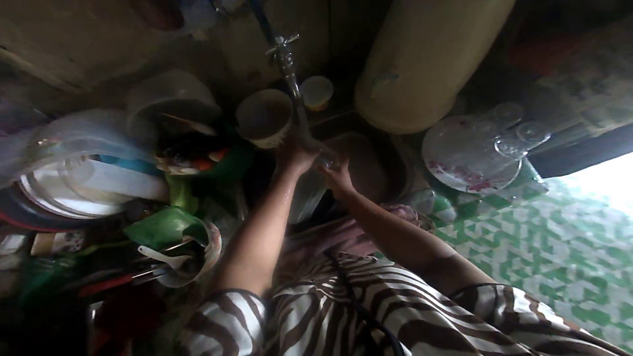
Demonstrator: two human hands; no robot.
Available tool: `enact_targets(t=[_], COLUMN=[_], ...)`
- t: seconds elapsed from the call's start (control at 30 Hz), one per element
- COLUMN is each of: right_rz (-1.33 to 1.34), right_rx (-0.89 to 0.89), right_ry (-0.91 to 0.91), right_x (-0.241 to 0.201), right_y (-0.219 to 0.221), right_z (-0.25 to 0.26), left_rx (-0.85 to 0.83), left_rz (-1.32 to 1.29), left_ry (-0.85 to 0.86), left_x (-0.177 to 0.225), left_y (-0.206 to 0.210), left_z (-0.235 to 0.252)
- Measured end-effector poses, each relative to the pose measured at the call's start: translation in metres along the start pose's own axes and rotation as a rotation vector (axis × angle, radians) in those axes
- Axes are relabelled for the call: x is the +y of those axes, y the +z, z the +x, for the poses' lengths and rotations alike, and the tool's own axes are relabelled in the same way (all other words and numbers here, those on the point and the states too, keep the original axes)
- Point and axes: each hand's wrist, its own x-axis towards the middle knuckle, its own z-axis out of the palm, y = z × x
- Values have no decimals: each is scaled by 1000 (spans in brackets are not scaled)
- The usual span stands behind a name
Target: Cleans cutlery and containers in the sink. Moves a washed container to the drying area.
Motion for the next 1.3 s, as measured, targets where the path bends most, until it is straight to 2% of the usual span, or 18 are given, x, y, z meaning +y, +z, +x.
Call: enact_targets(t=[0.27,0.37,0.53,0.67,0.83,1.0,1.13,1.23,1.3], right_rz=[-7,-11,42,54,144,177,147,137,144], right_rx=[31,40,48,39,98,132,119,134,146], right_ry=[126,41,-47,-13,67,74,42,13,-16], right_x=[13,17,16,12,4,4,8,10,12], right_y=[-8,-15,-33,-55,-85,-106,-116,-117,-117], right_z=[-2,-4,-5,-10,-14,-11,-10,-7,-4], left_rx=[-19,-20,-90,-148,-215,-236,-249,-275,-235], left_rz=[6,-137,-332,-343,-170,-196,-168,-147,-124], left_ry=[70,169,190,215,240,127,112,186,239], left_x=[5,2,-1,0,-13,-35,-19,3,4], left_y=[11,12,6,6,11,21,16,8,11], left_z=[2,10,16,15,22,24,17,12,19])
